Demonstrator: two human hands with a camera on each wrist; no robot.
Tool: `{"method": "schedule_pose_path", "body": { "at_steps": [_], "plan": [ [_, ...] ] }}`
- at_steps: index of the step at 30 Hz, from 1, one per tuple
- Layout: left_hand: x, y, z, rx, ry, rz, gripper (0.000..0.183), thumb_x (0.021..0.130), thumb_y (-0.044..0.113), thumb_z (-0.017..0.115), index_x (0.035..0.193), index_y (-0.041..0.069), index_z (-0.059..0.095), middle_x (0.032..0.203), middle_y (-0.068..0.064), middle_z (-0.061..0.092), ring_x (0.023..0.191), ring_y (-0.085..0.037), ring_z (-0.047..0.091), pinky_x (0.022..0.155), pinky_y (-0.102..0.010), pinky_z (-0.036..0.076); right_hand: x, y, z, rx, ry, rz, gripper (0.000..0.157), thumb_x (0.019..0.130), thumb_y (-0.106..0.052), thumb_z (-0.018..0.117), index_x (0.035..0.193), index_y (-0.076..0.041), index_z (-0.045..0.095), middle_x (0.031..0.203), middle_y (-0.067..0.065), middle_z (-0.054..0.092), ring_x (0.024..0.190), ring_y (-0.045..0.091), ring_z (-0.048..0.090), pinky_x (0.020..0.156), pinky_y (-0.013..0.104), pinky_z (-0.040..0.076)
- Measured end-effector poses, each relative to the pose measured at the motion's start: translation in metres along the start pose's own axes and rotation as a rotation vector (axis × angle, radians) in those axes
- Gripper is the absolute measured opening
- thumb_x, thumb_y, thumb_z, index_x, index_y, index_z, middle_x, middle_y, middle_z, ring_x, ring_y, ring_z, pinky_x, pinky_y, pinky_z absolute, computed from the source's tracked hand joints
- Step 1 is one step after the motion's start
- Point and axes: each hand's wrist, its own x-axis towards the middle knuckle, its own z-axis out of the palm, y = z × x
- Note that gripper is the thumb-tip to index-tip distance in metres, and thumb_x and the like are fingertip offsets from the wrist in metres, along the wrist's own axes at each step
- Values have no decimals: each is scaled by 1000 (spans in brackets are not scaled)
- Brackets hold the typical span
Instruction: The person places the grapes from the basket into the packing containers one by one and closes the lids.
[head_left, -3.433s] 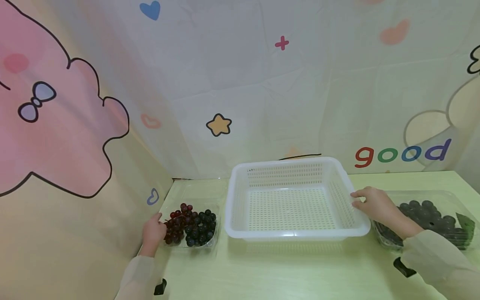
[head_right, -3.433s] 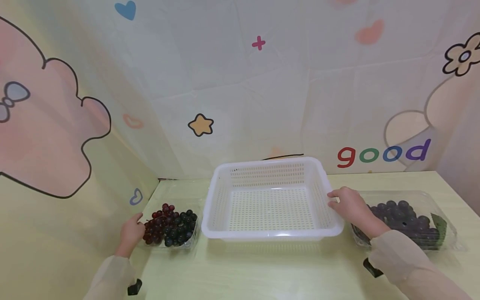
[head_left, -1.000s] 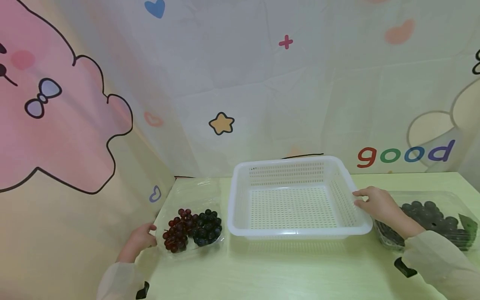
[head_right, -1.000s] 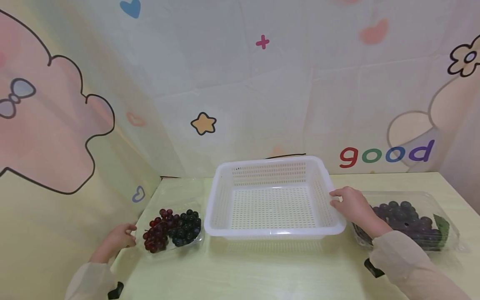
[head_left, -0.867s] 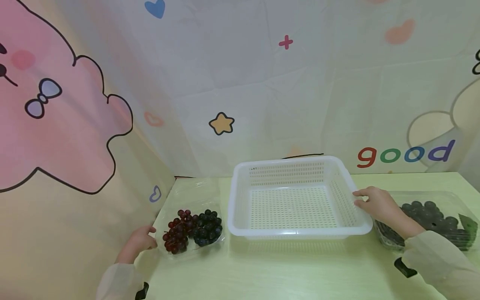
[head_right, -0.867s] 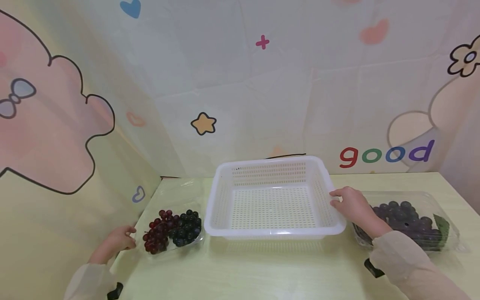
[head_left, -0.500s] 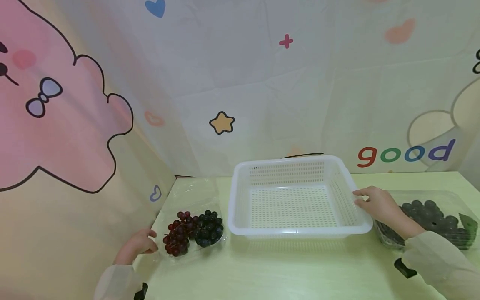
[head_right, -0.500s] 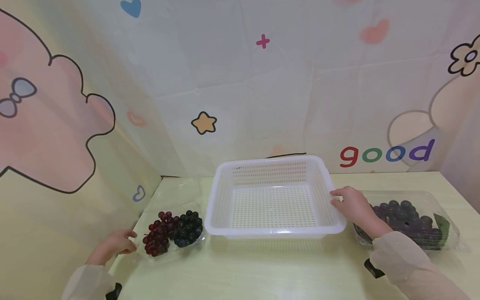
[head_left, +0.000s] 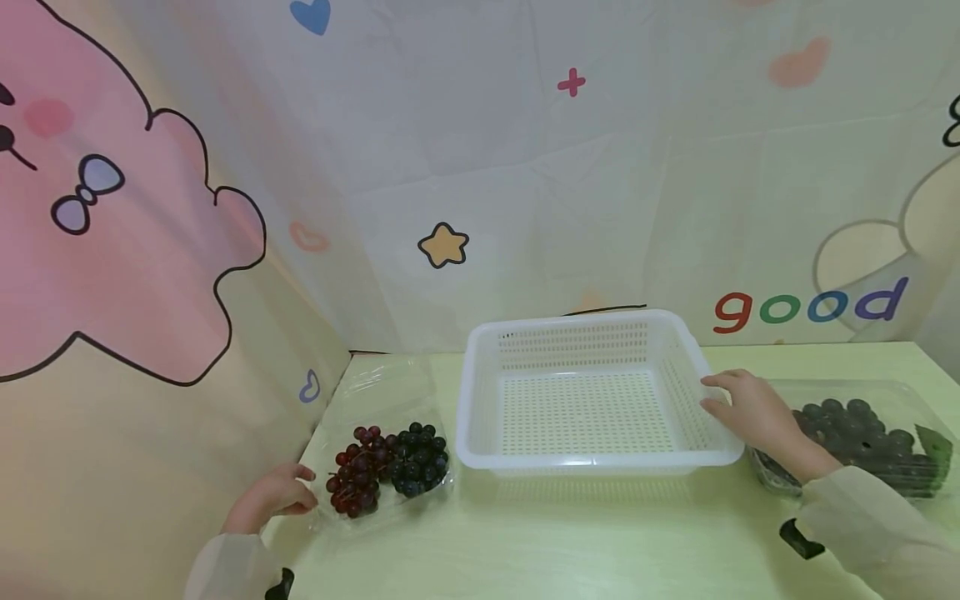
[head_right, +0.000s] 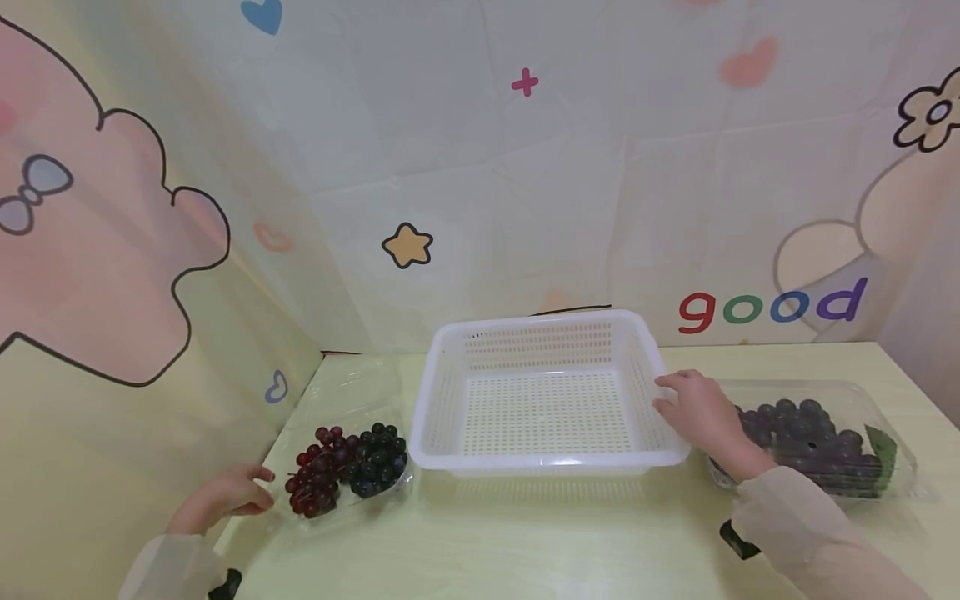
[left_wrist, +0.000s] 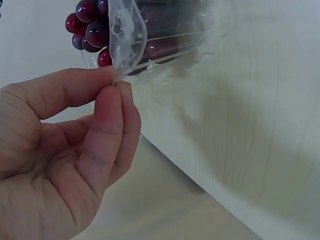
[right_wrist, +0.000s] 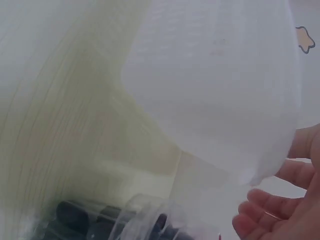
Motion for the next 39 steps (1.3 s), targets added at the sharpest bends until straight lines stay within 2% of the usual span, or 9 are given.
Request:
{"method": "schedule_pose_path", "body": {
  "at_steps": [4,10,13,15,20,24,29,32,39],
  "plan": [
    [-1,0,0,-25,3,-11,50,73,-5,59,117,-17,36,101,-24,48,65,-14,52,63,-26,50,0,-12,0,25,42,-38,39,83,-16,56,113,9,53,118,35,43,105,52,40,82,62,35],
    [-3,1,0,-28,13,-35,58,75,1,59,124,-13,31,99,-21,49,66,-15,53,62,-27,49,-6,-35,3,55,40,-119,38,84,-16,57,114,7,54,121,33,43,109,49,40,85,60,35],
    [-1,1,-2,-38,22,-34,61,79,8,56,129,-11,26,111,-25,46,76,-21,55,65,-30,47,-9,-45,7,75,33,-157,38,83,-16,58,113,6,55,122,31,44,110,48,39,86,59,35],
    [2,0,-3,-53,29,-12,62,83,12,53,132,-10,22,121,-29,40,88,-30,55,71,-36,46,-12,-51,10,86,32,-181,37,83,-16,59,113,5,55,123,30,44,112,46,39,87,58,36],
    [9,2,-5,-77,42,93,62,89,17,45,134,-13,14,133,-35,26,114,-47,38,87,-52,39,-19,-66,23,117,59,-271,34,83,-14,60,111,3,57,122,26,47,113,43,41,88,55,37],
    [14,7,-3,-49,98,139,62,90,20,43,133,-15,15,133,-36,25,119,-49,31,93,-54,34,-23,-78,35,137,84,-351,32,82,-14,60,110,2,58,122,23,49,112,40,43,88,53,39],
    [22,15,1,-43,188,154,63,91,24,41,134,-14,15,136,-36,19,125,-47,21,101,-54,24,-26,-91,47,134,92,-419,33,82,-17,60,111,0,59,124,18,50,114,37,45,87,50,41],
    [27,19,2,-48,235,152,62,91,25,40,134,-13,17,137,-34,19,125,-46,21,101,-54,24,-27,-98,54,125,82,-445,33,83,-19,60,111,-2,59,125,16,50,116,35,44,88,49,41],
    [31,28,6,-58,277,131,63,92,27,38,135,-13,14,138,-33,16,127,-46,17,103,-52,20,-31,-108,61,129,35,-487,35,85,-22,57,115,-3,58,128,15,49,119,35,42,90,50,39]
  ]
}}
